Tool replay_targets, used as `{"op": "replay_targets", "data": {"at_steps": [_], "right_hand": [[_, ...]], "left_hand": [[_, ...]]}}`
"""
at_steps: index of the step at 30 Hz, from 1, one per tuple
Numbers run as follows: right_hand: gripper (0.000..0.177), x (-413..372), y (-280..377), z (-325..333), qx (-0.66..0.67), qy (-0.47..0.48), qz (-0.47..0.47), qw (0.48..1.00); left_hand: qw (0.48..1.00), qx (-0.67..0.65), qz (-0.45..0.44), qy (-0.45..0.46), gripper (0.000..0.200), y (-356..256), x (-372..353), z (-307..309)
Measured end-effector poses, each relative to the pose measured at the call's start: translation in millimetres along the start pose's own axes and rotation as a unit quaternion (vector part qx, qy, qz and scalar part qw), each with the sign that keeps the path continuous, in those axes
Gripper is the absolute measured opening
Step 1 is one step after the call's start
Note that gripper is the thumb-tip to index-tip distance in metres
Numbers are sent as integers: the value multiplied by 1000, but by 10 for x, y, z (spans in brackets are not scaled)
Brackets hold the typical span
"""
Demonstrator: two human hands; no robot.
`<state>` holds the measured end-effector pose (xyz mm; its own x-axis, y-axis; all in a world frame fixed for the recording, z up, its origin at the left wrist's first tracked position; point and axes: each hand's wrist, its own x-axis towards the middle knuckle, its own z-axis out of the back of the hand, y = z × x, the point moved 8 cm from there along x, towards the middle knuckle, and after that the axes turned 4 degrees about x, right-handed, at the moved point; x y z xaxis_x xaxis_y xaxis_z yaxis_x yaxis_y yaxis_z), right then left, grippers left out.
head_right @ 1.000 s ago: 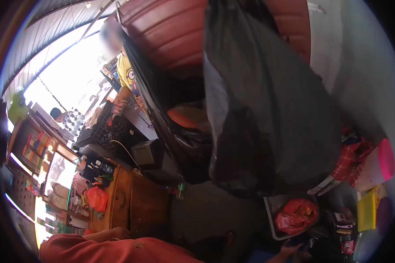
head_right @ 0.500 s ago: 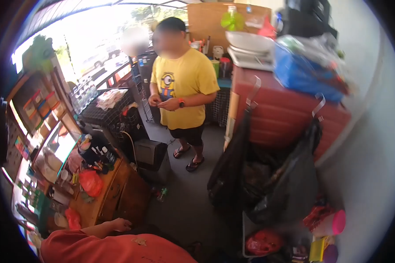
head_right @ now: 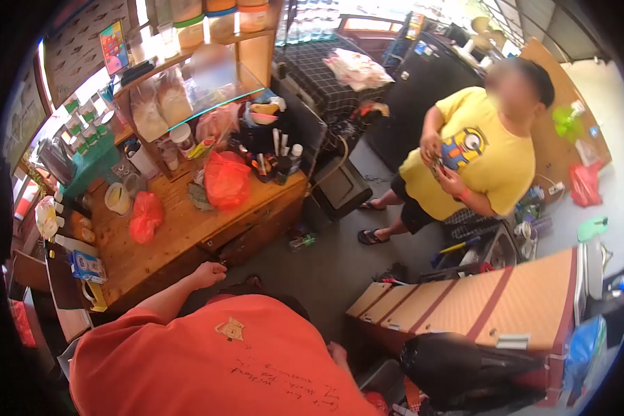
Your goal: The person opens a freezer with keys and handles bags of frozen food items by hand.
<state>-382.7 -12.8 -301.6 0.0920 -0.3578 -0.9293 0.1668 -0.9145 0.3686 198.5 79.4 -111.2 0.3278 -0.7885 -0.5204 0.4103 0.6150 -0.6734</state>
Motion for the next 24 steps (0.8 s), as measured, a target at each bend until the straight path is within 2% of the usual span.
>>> {"op": "replay_targets", "data": {"at_steps": [2, 3, 4, 5, 7, 9, 11, 13, 15, 18, 19, 21, 23, 24], "right_hand": [[43, -29, 653, 47, -41, -22, 16, 999], [43, -257, 1080, -486, -75, -47, 36, 995], [42, -264, 1328, -636, -112, -46, 41, 992], [42, -121, 1510, -741, -128, -40, 46, 990], [45, 0, 1944, -1041, -179, 0, 78, 981], [40, 36, 2300, -1294, -187, 11, 91, 978], [38, 80, 2611, -1536, -200, 61, 101, 973], [37, 42, 2869, -1641, -230, 55, 130, 963], [35, 104, 3046, -1669, -236, 86, 136, 958], [34, 251, 3192, -1423, -272, 76, 122, 951], [34, 415, 3153, -1205, -283, 80, 119, 948], [34, 855, 3188, -732, -421, 78, 139, 893], [35, 604, 3360, -490, -444, 137, 128, 876], [33, 322, 3523, -400, -456, 130, 98, 875]], "left_hand": [[995, -77, 34, -61, 33, 117, 125, 223], [995, -77, 41, -57, 33, 90, 193, 276], [993, -81, 6, -86, 31, -59, 254, 423], [989, -84, -31, -118, 29, -228, 313, 592], [982, -109, -41, -146, 27, -580, 366, 892], [974, -138, -55, -173, 25, -737, 504, 1132], [943, -166, -79, -278, 22, -892, 626, 1423], [930, -176, -77, -314, 19, -1070, 759, 1655], [903, -112, -58, -410, 19, -1227, 845, 1950], [871, -97, -54, -478, 18, -1463, 1034, 2168], [868, -99, -45, -484, 18, -1549, 1078, 2158], [850, -126, -63, -507, 17, -1846, 1120, 2094], [852, -114, -63, -506, 16, -2105, 1181, 1870], [861, -102, -66, -493, 15, -2221, 1215, 1698]]}}
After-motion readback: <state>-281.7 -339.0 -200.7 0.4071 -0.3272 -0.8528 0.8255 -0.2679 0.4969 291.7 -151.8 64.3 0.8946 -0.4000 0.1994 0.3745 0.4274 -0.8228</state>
